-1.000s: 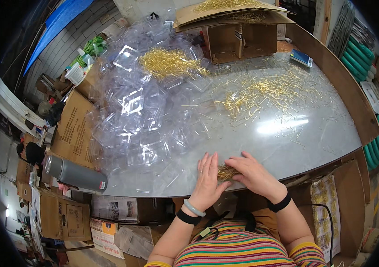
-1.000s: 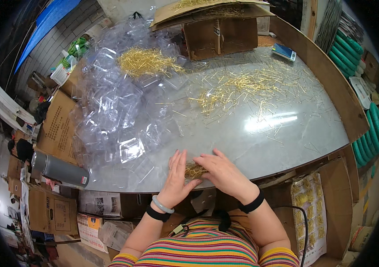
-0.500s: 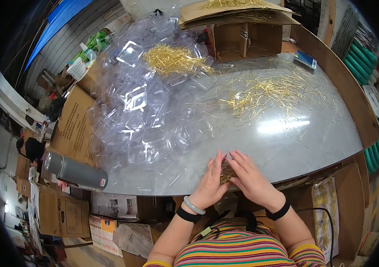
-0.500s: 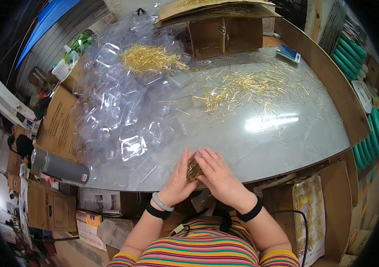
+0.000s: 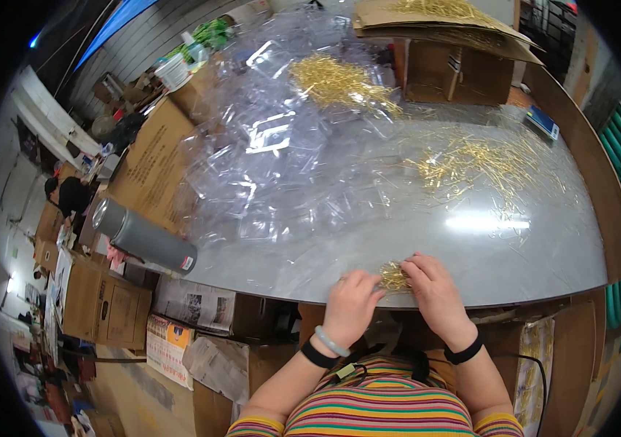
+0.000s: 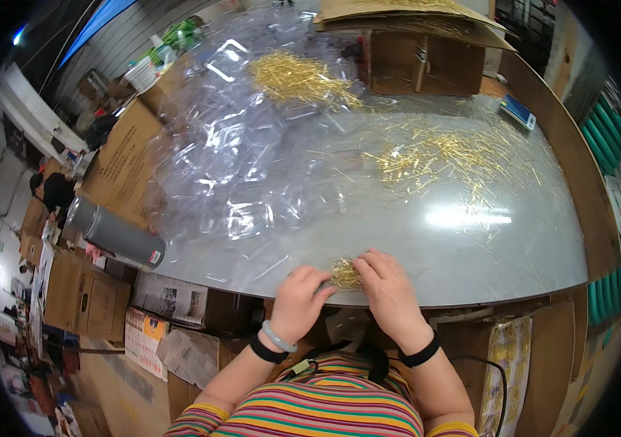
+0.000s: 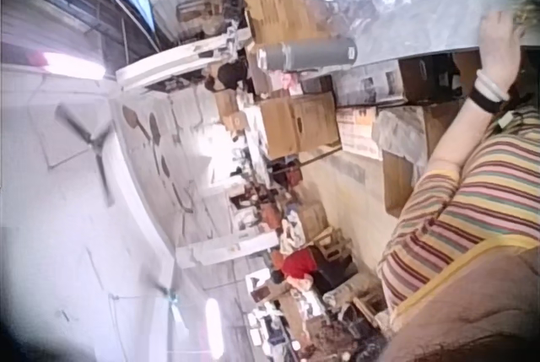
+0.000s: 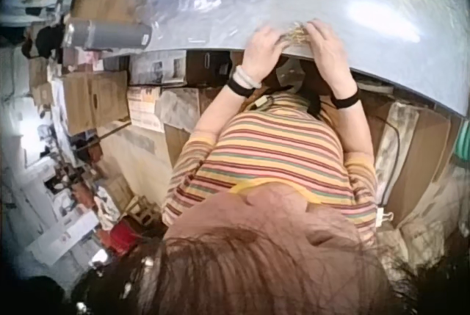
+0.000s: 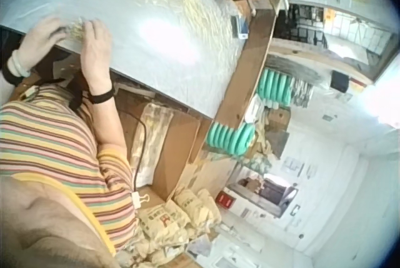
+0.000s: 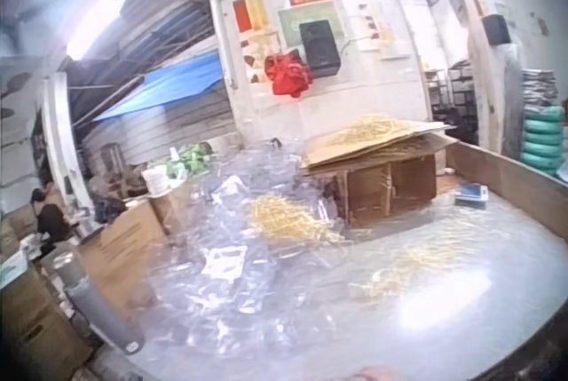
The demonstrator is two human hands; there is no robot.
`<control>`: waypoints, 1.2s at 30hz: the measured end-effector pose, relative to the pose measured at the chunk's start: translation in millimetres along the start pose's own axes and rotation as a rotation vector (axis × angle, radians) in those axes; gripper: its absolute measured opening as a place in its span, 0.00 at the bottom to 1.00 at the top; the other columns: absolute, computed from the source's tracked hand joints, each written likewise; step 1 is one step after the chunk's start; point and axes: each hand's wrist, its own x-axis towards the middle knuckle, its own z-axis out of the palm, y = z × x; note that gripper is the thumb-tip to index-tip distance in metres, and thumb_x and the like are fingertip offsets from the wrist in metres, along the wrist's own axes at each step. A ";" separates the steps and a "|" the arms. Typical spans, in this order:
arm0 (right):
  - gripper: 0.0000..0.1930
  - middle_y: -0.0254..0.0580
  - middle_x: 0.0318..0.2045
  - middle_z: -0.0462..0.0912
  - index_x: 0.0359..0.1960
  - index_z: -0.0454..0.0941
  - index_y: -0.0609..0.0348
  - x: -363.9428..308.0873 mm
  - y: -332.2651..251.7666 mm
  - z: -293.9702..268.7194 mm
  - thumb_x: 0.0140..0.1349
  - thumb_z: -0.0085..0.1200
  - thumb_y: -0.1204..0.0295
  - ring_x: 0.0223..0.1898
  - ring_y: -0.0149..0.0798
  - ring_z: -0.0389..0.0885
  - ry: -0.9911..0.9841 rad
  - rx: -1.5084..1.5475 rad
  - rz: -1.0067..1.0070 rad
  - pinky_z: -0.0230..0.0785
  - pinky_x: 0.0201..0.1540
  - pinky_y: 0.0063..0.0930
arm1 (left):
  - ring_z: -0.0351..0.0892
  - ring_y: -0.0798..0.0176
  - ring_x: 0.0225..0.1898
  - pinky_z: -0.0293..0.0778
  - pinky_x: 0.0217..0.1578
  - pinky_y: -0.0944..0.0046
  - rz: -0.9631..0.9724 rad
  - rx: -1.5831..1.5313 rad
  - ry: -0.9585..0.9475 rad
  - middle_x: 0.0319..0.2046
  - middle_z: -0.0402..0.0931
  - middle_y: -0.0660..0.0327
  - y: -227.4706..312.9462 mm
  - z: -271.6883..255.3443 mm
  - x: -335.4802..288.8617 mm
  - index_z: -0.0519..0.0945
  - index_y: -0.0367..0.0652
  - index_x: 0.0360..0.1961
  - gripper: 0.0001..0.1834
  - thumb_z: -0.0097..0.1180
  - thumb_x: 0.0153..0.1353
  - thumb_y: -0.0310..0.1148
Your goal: Organizing and bundling thin gold-colored metal ties on a workstation.
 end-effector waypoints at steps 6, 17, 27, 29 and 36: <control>0.16 0.49 0.50 0.79 0.51 0.77 0.63 -4.8 7.0 -4.1 0.59 0.55 0.82 0.57 0.54 0.76 0.012 -0.016 0.046 0.70 0.58 0.44 | 0.79 0.46 0.38 0.75 0.39 0.52 0.132 -0.046 0.117 0.34 0.80 0.53 4.6 20.3 16.9 0.82 0.42 0.41 0.09 0.62 0.59 0.29; 0.14 0.44 0.47 0.81 0.49 0.79 0.59 -7.7 10.3 3.4 0.61 0.56 0.79 0.54 0.51 0.78 0.151 -0.118 0.042 0.73 0.55 0.41 | 0.82 0.42 0.26 0.76 0.29 0.50 -0.510 0.241 0.316 0.20 0.80 0.48 -43.2 -87.2 -31.4 0.85 0.37 0.28 0.22 0.56 0.67 0.47; 0.17 0.43 0.48 0.81 0.53 0.77 0.57 -13.0 12.8 1.8 0.60 0.58 0.78 0.55 0.51 0.77 0.171 -0.107 0.088 0.70 0.57 0.43 | 0.84 0.64 0.28 0.81 0.28 0.66 -0.659 -0.512 0.127 0.29 0.83 0.54 -25.9 -58.9 -11.9 0.80 0.34 0.34 0.08 0.59 0.66 0.30; 0.17 0.42 0.48 0.81 0.52 0.78 0.57 -12.5 11.2 -0.2 0.60 0.59 0.78 0.54 0.50 0.77 0.166 -0.144 0.073 0.70 0.57 0.42 | 0.85 0.64 0.33 0.83 0.30 0.67 -0.646 -0.862 -0.012 0.35 0.83 0.53 -22.8 -56.3 -33.5 0.78 0.35 0.34 0.05 0.58 0.66 0.26; 0.17 0.38 0.47 0.82 0.50 0.79 0.55 -6.8 5.8 0.8 0.57 0.59 0.77 0.51 0.46 0.76 0.150 -0.163 0.012 0.69 0.54 0.39 | 0.84 0.58 0.46 0.85 0.44 0.63 -0.896 -1.192 -0.501 0.43 0.80 0.49 -23.4 -20.4 -60.9 0.74 0.36 0.34 0.06 0.55 0.69 0.25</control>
